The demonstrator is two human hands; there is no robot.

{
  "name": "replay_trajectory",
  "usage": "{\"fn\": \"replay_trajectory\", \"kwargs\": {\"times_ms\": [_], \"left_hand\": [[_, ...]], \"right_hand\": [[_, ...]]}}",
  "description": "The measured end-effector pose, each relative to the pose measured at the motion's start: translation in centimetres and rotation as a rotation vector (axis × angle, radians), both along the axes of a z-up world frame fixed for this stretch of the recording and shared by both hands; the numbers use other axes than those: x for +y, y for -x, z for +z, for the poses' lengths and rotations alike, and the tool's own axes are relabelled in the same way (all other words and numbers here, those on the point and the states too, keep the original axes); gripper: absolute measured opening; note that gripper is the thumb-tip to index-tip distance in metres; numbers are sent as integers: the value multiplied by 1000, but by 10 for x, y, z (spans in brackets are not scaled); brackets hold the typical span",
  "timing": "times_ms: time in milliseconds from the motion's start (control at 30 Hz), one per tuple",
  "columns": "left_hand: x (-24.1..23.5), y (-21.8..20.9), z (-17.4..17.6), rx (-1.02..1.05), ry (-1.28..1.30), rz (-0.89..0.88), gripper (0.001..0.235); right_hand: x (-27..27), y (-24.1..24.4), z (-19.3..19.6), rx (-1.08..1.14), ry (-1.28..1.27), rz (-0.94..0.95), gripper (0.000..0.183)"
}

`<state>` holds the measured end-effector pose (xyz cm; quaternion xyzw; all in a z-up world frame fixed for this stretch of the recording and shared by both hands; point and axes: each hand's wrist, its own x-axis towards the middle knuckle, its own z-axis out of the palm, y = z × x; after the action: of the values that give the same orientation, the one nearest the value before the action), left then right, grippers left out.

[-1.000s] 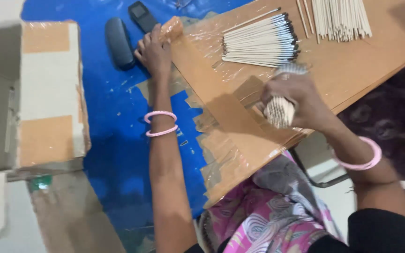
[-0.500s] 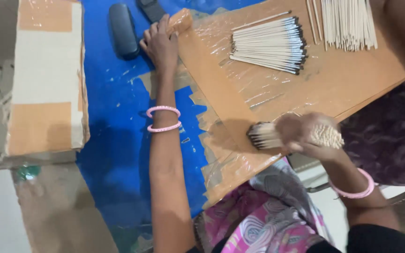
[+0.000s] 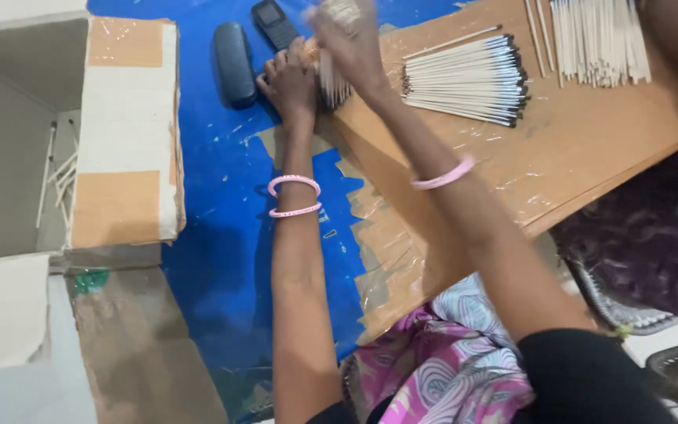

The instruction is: Taking bundles of incense sticks out of a box and leveling them by tapping on a table.

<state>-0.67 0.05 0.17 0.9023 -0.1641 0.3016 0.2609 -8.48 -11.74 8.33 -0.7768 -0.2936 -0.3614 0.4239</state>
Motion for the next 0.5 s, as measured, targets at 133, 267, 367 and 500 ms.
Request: {"fn": "replay_trajectory", "kwargs": {"times_ms": [133, 267, 367, 500], "left_hand": [[4, 5, 6, 85, -3, 17, 51], [4, 7, 14, 121, 40, 27, 54], [2, 5, 11, 133, 56, 26, 55], [1, 20, 10, 111, 59, 5, 54]], "right_hand": [[-3, 52, 17, 502, -525, -35, 30], [-84, 256, -86, 689, 479, -338, 33], [-47, 383, 51, 616, 278, 182, 26], [-90, 411, 7, 527, 36, 312, 23]]}}
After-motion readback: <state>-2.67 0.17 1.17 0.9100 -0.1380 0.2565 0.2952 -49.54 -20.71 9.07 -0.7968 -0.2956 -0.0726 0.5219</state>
